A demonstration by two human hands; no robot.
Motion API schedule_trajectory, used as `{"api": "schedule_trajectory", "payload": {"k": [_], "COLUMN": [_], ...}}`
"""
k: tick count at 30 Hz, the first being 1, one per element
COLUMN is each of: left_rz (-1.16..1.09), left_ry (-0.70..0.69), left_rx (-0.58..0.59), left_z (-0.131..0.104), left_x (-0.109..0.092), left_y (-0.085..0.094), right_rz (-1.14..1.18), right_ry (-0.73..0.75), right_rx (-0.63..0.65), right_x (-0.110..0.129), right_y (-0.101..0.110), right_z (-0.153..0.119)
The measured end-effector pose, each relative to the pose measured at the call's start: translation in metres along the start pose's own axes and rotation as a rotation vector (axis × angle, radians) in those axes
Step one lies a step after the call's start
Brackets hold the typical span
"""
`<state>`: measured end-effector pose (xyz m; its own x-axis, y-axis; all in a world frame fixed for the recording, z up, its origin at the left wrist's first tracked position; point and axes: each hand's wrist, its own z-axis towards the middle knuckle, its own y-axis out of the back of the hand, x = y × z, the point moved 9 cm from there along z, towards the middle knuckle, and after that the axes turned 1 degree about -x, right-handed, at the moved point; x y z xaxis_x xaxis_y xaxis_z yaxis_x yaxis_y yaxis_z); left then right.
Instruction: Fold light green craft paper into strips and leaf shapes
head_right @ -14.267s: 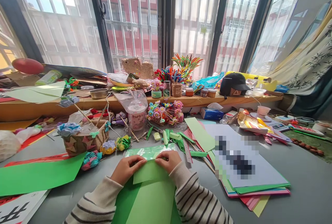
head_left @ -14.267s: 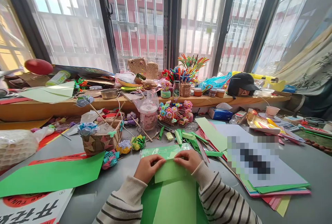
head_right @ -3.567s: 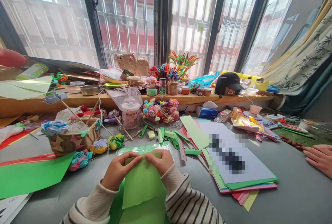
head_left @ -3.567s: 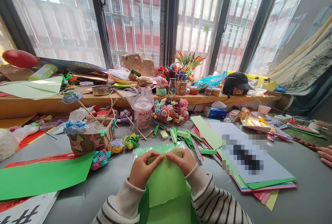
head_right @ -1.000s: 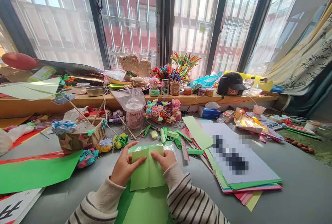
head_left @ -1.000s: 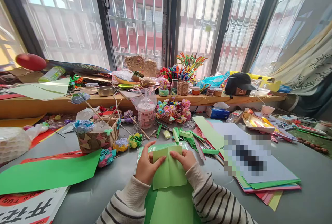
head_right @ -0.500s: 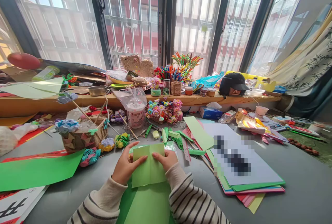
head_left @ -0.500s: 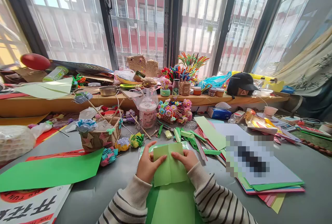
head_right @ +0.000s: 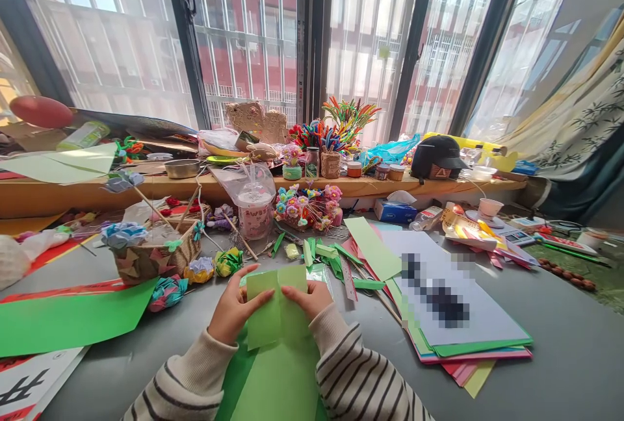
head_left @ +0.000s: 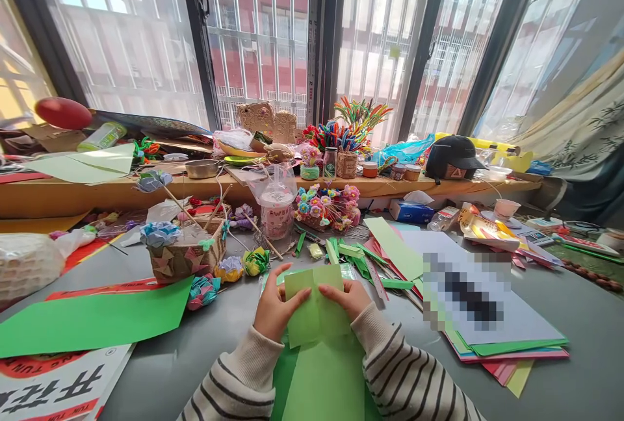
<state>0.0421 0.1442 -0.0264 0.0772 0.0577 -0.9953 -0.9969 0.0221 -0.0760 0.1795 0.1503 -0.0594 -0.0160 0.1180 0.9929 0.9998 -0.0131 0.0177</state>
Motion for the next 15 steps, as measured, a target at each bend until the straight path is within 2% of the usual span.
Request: {"api": "schedule_trajectory", "payload": {"k": [3,9,15], "left_rz": [-0.006,-0.041,-0.062], "left_ry": [0.012,0.015,0.005], "left_rx": [0.017,0.009,0.006], "left_z": [-0.0001,-0.0014,-0.0031], "left_x": [0.0008,0.0001,-0.0023], "left_y": [-0.0015,-0.0020,-0.0027], "right_rz": [0.074,0.060,0.136], "right_ry": [-0.024,-0.032,-0.086], "right_rx": [0.033,0.012,0.053], "right_x": [-0.0020,-0.0016,-0.0052], "right_y": [-0.0025,0.0002,-0.0047], "right_z": [0.0001,-0.0012,-0.0042]}}
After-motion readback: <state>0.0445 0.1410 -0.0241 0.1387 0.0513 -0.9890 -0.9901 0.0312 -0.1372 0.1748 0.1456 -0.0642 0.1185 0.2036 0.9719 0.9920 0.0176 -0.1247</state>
